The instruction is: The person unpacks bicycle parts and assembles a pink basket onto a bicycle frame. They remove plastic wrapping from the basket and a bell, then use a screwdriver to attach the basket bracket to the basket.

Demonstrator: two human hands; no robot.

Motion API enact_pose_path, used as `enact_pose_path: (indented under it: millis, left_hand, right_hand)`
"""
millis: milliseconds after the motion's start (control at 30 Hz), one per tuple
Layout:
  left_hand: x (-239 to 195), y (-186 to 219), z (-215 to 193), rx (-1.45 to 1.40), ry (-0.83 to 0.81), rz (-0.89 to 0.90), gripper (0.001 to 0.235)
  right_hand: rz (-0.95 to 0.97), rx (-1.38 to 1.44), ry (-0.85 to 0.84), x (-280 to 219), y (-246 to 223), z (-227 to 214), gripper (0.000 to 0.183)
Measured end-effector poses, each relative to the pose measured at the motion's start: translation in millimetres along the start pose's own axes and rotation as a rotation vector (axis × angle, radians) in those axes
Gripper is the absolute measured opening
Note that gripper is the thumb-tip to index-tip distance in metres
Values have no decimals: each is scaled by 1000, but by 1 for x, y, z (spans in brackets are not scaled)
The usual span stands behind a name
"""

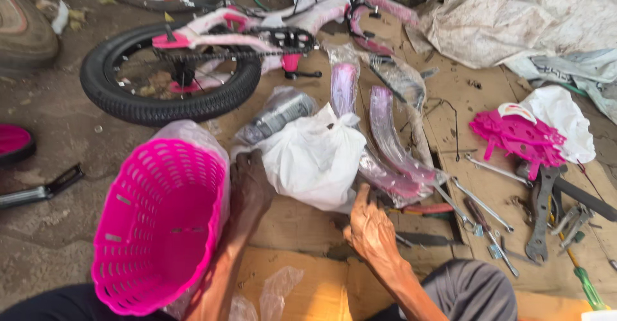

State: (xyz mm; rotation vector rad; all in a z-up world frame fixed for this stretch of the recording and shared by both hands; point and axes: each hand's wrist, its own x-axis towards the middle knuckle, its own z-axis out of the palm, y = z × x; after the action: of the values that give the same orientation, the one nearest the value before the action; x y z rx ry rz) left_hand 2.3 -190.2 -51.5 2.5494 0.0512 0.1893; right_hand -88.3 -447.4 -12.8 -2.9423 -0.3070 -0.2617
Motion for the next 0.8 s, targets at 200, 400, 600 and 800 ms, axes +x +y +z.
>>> enact_pose_path:
  millis: [200, 400, 600, 800]
  left_hand:
    - [-1, 18, -30, 47, 13, 4, 29]
    - [-5, 56, -93, -39, 94, 7, 29]
    - [15, 92, -158, -203, 102, -127, 33]
    - [35, 105, -178, -161, 46, -35, 37]
  right_hand:
    - [373, 110, -244, 12, 32, 12, 14]
    - [453, 1342, -148, 53, 29, -105, 48]
    - [437, 1181, 29, 96, 25, -172, 38]
    - [454, 1315, 54, 107, 29, -185, 28]
